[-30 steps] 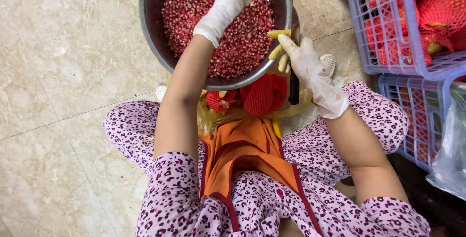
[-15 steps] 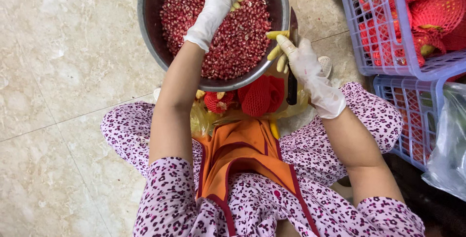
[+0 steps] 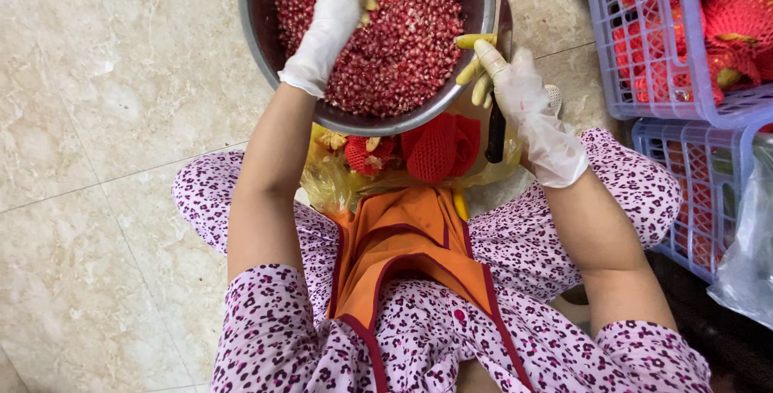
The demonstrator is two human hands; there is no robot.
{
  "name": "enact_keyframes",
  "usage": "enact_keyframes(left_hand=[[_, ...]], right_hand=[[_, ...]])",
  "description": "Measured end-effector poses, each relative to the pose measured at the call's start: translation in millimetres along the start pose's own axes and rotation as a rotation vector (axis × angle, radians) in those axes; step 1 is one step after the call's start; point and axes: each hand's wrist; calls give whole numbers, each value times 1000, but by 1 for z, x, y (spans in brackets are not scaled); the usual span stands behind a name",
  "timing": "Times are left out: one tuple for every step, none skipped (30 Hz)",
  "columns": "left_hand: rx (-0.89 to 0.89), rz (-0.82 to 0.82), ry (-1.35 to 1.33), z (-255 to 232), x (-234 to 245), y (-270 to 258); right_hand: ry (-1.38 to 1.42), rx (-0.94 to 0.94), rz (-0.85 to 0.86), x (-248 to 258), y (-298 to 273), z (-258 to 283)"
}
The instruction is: The person peels pomegranates by hand using a knife and separates the seeds into a large metal bowl, occasionally reaching into a crate to retrieve more fruit.
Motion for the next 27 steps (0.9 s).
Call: enact_keyframes(left_hand=[[-52, 31, 13, 9, -6, 3], [-104, 61, 26, 18, -13, 5], [-225, 58, 87, 26, -22, 9], [-345, 55, 148, 34, -33, 13], [-464, 54, 208, 42, -45, 17], [-479, 52, 325, 49, -58, 21], [-495, 52, 443, 54, -71, 27], [-510, 51, 560, 58, -80, 32], [-318, 79, 233, 61, -82, 35], [-123, 102, -93, 62, -83, 39], [73, 122, -420, 61, -83, 43], [-62, 79, -233, 58, -80, 45], [-196, 35, -43, 54, -73, 46], [-328, -10, 148, 48, -66, 45], [-223, 6, 88, 43, -59, 44], [-118, 23, 28, 37, -51, 42], [-14, 41, -33, 33, -46, 40], [-3, 38, -112, 31, -45, 39], [8, 36, -193, 31, -48, 38], [19, 34, -274, 34, -50, 38], [210, -9, -392, 37, -58, 42], [375, -55, -476, 43, -65, 45], [474, -78, -514, 49, -72, 49], [400, 10, -327, 54, -75, 55], [283, 122, -14, 57, -77, 63], [183, 187, 223, 60, -77, 70], [213, 127, -20, 60, -73, 77]], right_hand=[[-7, -4, -5, -1, -1, 0], [-14, -8, -9, -2, -2, 0], [-24, -10, -16, -2, -2, 1], [-23, -1, -10, -2, -2, 1], [-21, 6, -4, -2, -3, 2], [-20, 13, 2, -3, -3, 2], [-17, 12, -1, -3, -2, 2], [-14, 10, -5, -2, -1, 2], [-10, 5, -5, -3, -2, 1], [-4, 10, -5, -3, -2, 0], [0, 16, -4, -2, -2, -1], [4, 23, -4, -1, -2, -2], [9, 26, 0, 0, -1, -3], [14, 29, 3, 0, -1, -3], [20, 34, 7, 0, -1, -3], [23, 20, 8, 0, 0, -3], [25, 5, 9, -1, 0, -3], [28, -9, 9, -1, 1, -4], [20, 1, 11, -1, 0, -4], [12, 11, 12, -1, -1, -5], [4, 21, 15, -2, 0, -6], [15, 12, 17, -2, 0, -6], [27, 4, 16, -3, 0, -6], [40, -4, 16, -3, 1, -6], [37, 1, 15, -3, 0, -6], [34, 7, 14, -3, 0, -6], [30, 14, 14, -3, -1, -5]])
Point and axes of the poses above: each hand's wrist, its own y-axis towards the middle knuckle, its own x-axis out of the back of the hand, z = x × y, and after that the axes turned 1 degree about -z, right-handed
